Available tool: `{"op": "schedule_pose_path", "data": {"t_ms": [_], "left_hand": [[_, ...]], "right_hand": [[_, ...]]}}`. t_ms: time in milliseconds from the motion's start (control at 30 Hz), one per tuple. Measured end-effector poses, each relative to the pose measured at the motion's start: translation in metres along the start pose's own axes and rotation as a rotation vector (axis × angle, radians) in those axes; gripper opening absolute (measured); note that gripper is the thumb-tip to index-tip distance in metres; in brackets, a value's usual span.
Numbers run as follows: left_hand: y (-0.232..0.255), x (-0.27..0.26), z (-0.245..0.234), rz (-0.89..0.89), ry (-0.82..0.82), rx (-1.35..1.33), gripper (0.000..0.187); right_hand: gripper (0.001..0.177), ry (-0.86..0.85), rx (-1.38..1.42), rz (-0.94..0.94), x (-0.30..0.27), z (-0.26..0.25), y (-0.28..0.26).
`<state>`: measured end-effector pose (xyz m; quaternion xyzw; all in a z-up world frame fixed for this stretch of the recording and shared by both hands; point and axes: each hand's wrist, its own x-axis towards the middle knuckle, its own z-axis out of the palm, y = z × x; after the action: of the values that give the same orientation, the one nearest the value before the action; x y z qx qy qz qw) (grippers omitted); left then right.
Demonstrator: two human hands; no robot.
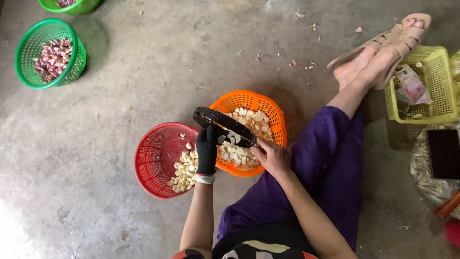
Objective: Slicing garlic cloves into a basket using a knife while sitting on the floor
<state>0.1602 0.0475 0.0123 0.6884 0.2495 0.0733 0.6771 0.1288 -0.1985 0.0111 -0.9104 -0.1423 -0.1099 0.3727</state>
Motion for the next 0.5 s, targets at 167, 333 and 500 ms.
{"op": "schedule_pose_path", "data": {"t_ms": [167,333,500], "left_hand": [[-0.020,-0.007,0.011,-0.110,-0.060,-0.135,0.040],[-0.034,-0.031,0.028,-0.112,-0.368,-0.038,0.036],[-0.038,-0.026,0.039,-0.194,-0.283,-0.203,0.041]], "right_hand": [[0.033,0.116,-0.093,-0.079,0.000,0.015,0.018],[0.030,0.228,-0.164,-0.092,0.009,0.000,0.003],[0.031,0.212,-0.111,-0.104,0.004,0.006,0.012]]}}
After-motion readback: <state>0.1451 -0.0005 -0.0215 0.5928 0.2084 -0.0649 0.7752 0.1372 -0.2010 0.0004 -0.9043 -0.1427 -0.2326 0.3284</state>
